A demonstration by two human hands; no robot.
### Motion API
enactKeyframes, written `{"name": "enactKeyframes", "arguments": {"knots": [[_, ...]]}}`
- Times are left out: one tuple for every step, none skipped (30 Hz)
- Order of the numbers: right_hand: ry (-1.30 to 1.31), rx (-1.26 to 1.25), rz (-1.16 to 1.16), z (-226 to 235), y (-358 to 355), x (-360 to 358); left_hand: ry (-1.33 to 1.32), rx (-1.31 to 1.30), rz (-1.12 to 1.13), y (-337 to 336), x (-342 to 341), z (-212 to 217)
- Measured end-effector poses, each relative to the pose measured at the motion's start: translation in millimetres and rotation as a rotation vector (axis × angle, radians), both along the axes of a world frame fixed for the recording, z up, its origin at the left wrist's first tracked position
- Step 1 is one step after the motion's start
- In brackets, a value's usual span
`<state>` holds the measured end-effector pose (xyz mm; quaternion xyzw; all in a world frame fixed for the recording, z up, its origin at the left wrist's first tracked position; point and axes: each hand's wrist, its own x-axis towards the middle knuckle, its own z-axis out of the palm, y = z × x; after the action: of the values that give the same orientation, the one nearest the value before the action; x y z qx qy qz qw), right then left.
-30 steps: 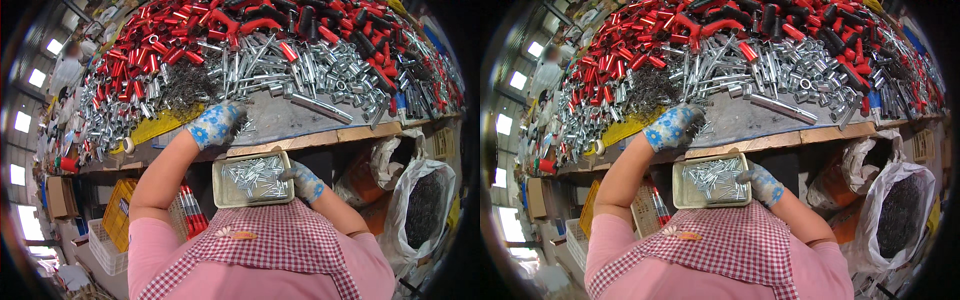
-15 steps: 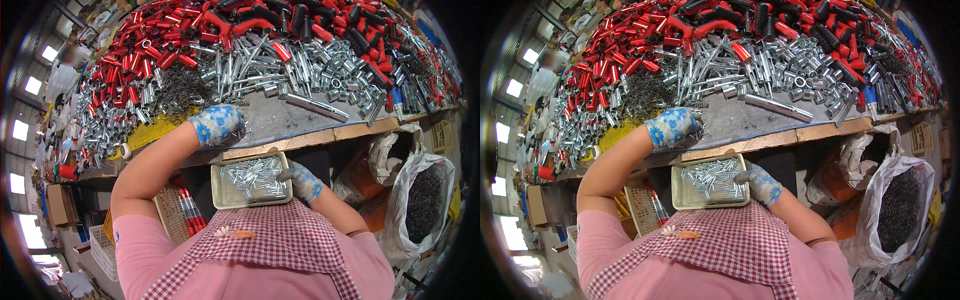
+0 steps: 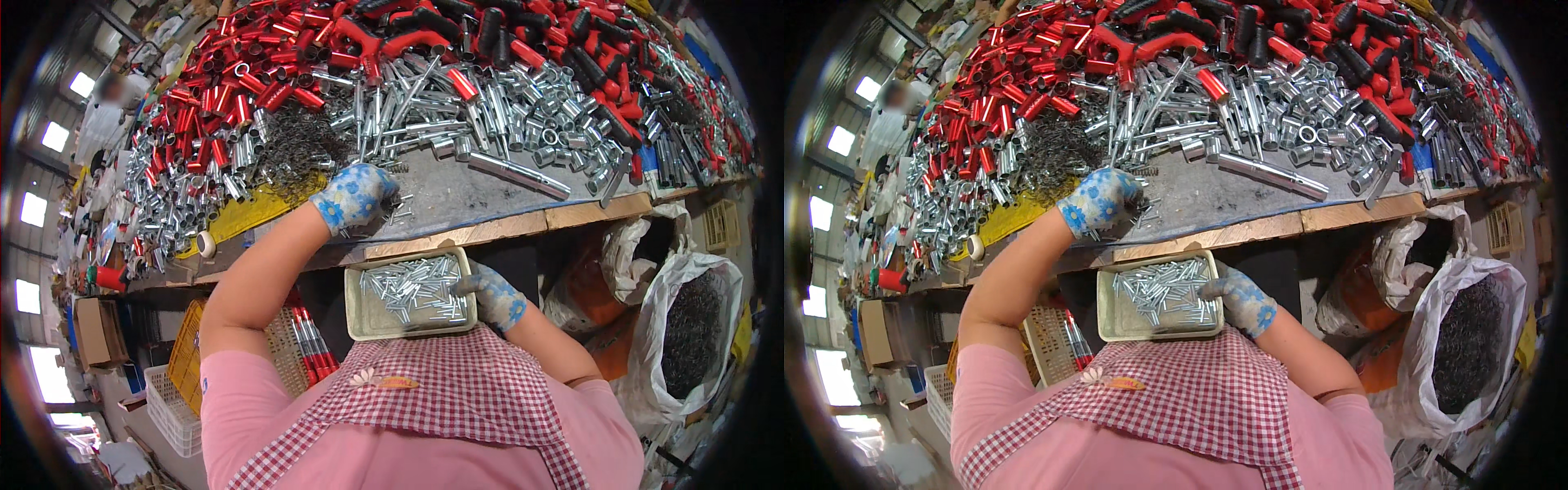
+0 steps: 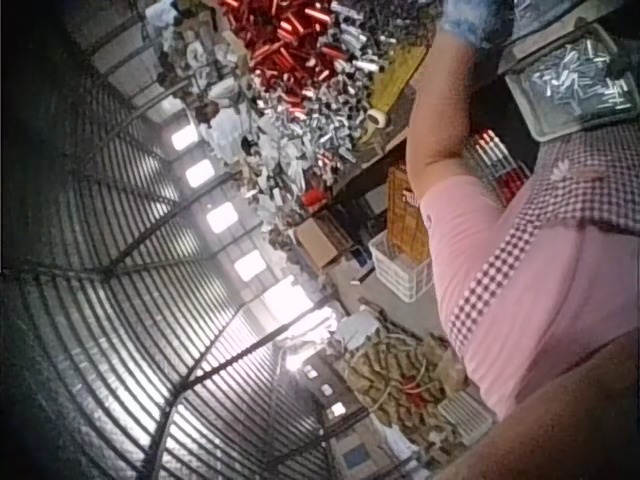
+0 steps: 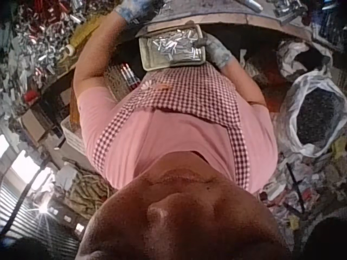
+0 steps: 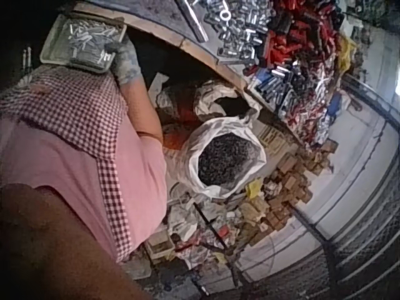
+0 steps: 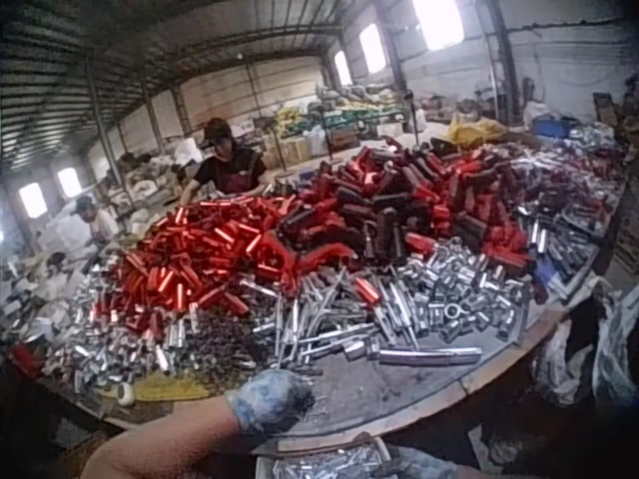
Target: Sorting small metal pins and springs into a small tray from a large pile on a workbench.
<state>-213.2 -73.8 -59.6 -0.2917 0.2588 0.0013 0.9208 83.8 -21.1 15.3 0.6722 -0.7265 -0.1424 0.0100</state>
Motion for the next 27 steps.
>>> {"name": "enactKeyframes", "arguments": {"knots": [[-0.002, 0.0, 0.002, 2, 1, 0, 0.001, 0.002, 0.0, 4, 0, -2], [0.0, 0.002, 0.003, 1, 1, 0, 0.031, -0.053, 0.087, 8, 0, -5], [-0.002, -0.002, 0.012, -1, 0, 0, 0.061, -0.11, 0.173, 11, 0, -7], [-0.004, -0.005, 0.022, -2, 1, 0, 0.061, -0.109, 0.174, 16, 2, -9], [-0.004, -0.005, 0.025, -2, 1, 0, 0.196, -0.226, 0.275, 21, 5, -11], [0.005, -0.011, 0.018, -3, 2, 0, 0.331, -0.343, 0.374, 24, 3, -8], [0.014, -0.018, 0.011, -4, 2, 1, 0.42, -0.375, 0.47, 27, 0, -4], [0.014, -0.018, 0.013, -6, 1, 1, 0.42, -0.376, 0.472, 31, -1, 3], [0.024, -0.029, 0.022, -9, 0, 1, 0.485, -0.355, 0.552, 35, -2, 12], [0.034, -0.04, 0.032, -11, 0, 1, 0.55, -0.334, 0.632, 39, -4, 17], [0.035, -0.038, 0.033, -10, 0, 1, 0.635, -0.312, 0.679, 43, -9, 19], [0.026, -0.041, 0.027, -7, 0, 2, 0.633, -0.311, 0.683, 50, -21, 31], [0.02, -0.043, 0.012, -6, -1, 2, 0.521, -0.203, 0.524, 54, -38, 48], [0.023, -0.042, 0.005, -9, -1, 1, 0.41, -0.098, 0.363, 56, -51, 56], [-0.038, 0.064, -0.009, -12, 0, 3, 0.444, -0.021, 0.323, 58, -58, 48], [-0.098, 0.17, -0.024, -14, 1, 4, 0.477, 0.057, 0.281, 58, -64, 44], [-0.1, 0.172, -0.022, -14, 1, 4, 0.552, 0.098, 0.28, 57, -65, 45], [-0.114, 0.169, -0.02, -13, 1, 4, 0.549, 0.099, 0.282, 55, -62, 46], [-0.129, 0.166, -0.02, -13, 1, 4, 0.427, 0.008, 0.328, 51, -58, 46], [-0.131, 0.167, -0.021, -13, 1, 2, 0.304, -0.083, 0.369, 45, -53, 46], [-0.095, 0.125, -0.011, -14, 2, 2, 0.311, -0.103, 0.465, 38, -45, 41], [-0.057, 0.081, -0.006, -14, 1, 1, 0.258, -0.054, 0.509, 25, -39, 39], [-0.058, 0.076, -0.01, -16, 1, 0, 0.155, -0.102, 0.439, 17, -31, 29], [-0.057, 0.059, 0.002, -20, 0, 0, 0.05, -0.15, 0.37, 10, -26, 23], [-0.055, 0.04, 0.014, -22, -1, -1, 0.047, -0.153, 0.367, 2, -23, 19], [-0.055, 0.038, 0.01, -17, -1, -1, -0.006, -0.072, 0.349, -7, -22, 17], [-0.03, 0.027, 0.001, -8, 0, -1, -0.058, 0.009, 0.331, -11, -22, 15]]}}
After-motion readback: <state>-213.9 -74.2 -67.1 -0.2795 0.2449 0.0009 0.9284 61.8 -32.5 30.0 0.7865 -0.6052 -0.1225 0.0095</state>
